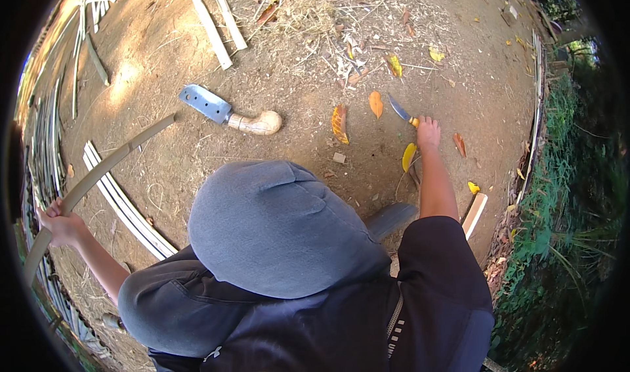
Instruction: The person uses a blade to shave thin strips from a length of bamboo while sitting on the ground, turning the bamboo and handling the blade by hand.
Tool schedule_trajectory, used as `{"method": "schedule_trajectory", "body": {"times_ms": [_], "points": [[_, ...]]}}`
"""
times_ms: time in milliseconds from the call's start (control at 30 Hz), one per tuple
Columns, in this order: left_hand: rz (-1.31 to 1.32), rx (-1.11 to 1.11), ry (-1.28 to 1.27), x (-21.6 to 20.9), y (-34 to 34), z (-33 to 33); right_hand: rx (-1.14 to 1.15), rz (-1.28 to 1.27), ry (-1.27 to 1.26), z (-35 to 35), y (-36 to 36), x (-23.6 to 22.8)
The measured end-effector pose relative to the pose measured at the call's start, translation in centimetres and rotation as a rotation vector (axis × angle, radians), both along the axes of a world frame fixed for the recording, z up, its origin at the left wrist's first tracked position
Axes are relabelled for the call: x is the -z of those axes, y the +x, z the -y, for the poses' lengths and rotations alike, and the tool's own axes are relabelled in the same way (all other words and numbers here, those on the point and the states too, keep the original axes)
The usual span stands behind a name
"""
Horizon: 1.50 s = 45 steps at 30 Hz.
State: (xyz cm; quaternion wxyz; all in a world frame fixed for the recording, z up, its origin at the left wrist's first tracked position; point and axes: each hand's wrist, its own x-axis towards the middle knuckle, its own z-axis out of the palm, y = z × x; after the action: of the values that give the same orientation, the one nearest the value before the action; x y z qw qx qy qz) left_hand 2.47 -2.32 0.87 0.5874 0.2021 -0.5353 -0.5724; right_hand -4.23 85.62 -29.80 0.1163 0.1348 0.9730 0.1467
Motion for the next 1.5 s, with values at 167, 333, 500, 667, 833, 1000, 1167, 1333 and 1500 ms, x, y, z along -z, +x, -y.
{"method": "schedule_trajectory", "body": {"times_ms": [167,333,500,667,833,1000,1167,1333,1500], "points": [[0.009,-0.065,-0.012,-0.3,-0.4,-1.1,-0.175,-0.232,-0.121,4.6,-0.4,-1.1],[-0.037,-0.017,-0.023,-0.3,-0.2,-1.0,-0.379,-0.381,-0.318,14.1,-4.3,-2.2],[-0.046,-0.020,-0.021,-0.6,0.0,-1.5,-0.496,-0.197,-0.450,26.4,-8.5,-2.0],[-0.055,-0.050,0.007,-0.3,-0.3,-2.2,-0.549,-0.052,-0.494,34.8,-11.1,-0.6],[-0.047,-0.058,-0.012,-0.5,-0.4,-2.2,-0.501,-0.017,-0.418,38.4,-12.2,0.7],[-0.055,-0.055,-0.008,-0.2,-0.1,-1.7,-0.423,-0.092,-0.405,38.4,-11.8,0.9],[-0.031,-0.076,-0.040,-0.4,0.0,-2.0,-0.552,0.091,-0.892,42.9,-9.0,-2.4],[0.073,-0.070,-0.115,-0.3,-0.4,-2.4,-0.789,0.227,-0.540,46.9,-6.0,-3.0],[0.044,-0.011,-0.144,-0.4,-0.4,-2.6,-0.746,0.295,-0.480,48.3,-7.7,-2.1]]}}
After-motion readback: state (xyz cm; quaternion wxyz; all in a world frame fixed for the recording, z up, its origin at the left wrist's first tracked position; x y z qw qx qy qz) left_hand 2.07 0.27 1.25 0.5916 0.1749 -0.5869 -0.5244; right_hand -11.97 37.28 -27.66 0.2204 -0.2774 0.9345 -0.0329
